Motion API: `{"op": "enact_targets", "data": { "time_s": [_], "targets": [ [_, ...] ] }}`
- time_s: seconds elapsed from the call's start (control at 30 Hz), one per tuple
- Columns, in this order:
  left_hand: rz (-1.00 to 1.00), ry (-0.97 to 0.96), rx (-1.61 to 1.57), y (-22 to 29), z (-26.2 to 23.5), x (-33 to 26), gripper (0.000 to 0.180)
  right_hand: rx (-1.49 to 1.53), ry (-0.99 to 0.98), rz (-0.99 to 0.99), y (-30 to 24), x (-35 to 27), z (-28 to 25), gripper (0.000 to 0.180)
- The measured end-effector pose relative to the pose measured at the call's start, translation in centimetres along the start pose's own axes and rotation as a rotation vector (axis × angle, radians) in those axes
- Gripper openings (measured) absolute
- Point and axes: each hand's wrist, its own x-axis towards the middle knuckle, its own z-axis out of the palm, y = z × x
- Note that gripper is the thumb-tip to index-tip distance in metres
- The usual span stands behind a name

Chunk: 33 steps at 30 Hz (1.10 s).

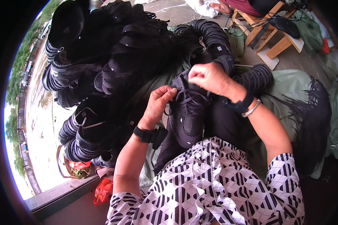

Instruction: Lacing and preparing black athletic shoes for assembly or shipping.

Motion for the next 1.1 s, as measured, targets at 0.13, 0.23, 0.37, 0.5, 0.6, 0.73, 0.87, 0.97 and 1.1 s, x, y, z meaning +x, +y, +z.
{"op": "enact_targets", "data": {
  "time_s": [0.13,0.23,0.37,0.5,0.6,0.73,0.87,0.97,1.1],
  "targets": [
    [-0.032,0.028,-0.085,0.4,0.4,0.1,0.022,-0.08,-0.01,0.011,-0.8,0.7,1.7,0.012],
    [-0.024,0.06,-0.095,0.1,0.5,0.0,0.021,-0.122,-0.066,-0.002,-0.9,0.8,1.6,0.014],
    [0.018,0.225,0.195,-0.4,1.4,-0.3,0.019,-0.035,-0.11,-0.035,-1.1,0.1,1.7,0.015],
    [0.671,0.383,1.113,2.2,2.4,0.4,0.022,-0.1,-0.047,-0.003,-1.0,-0.5,1.8,0.016],
    [0.178,0.039,0.25,1.4,0.5,1.3,0.023,-0.119,-0.04,0.03,-1.6,-0.7,1.9,0.013],
    [-0.082,-0.048,-0.069,1.3,0.1,1.7,0.019,-0.152,0.12,-0.229,-0.1,-0.8,2.8,0.008],
    [-0.139,-0.084,0.031,1.7,0.3,1.9,0.021,-0.356,0.177,-0.371,0.0,-0.7,2.1,0.008],
    [-0.207,-0.09,-0.035,2.5,0.2,1.4,0.023,-0.189,-0.063,-0.078,-0.7,-0.2,1.5,0.012],
    [-0.211,-0.149,-0.046,1.7,-1.0,1.2,0.025,-0.403,0.003,-0.243,-0.5,-0.9,1.5,0.011]
  ]
}}
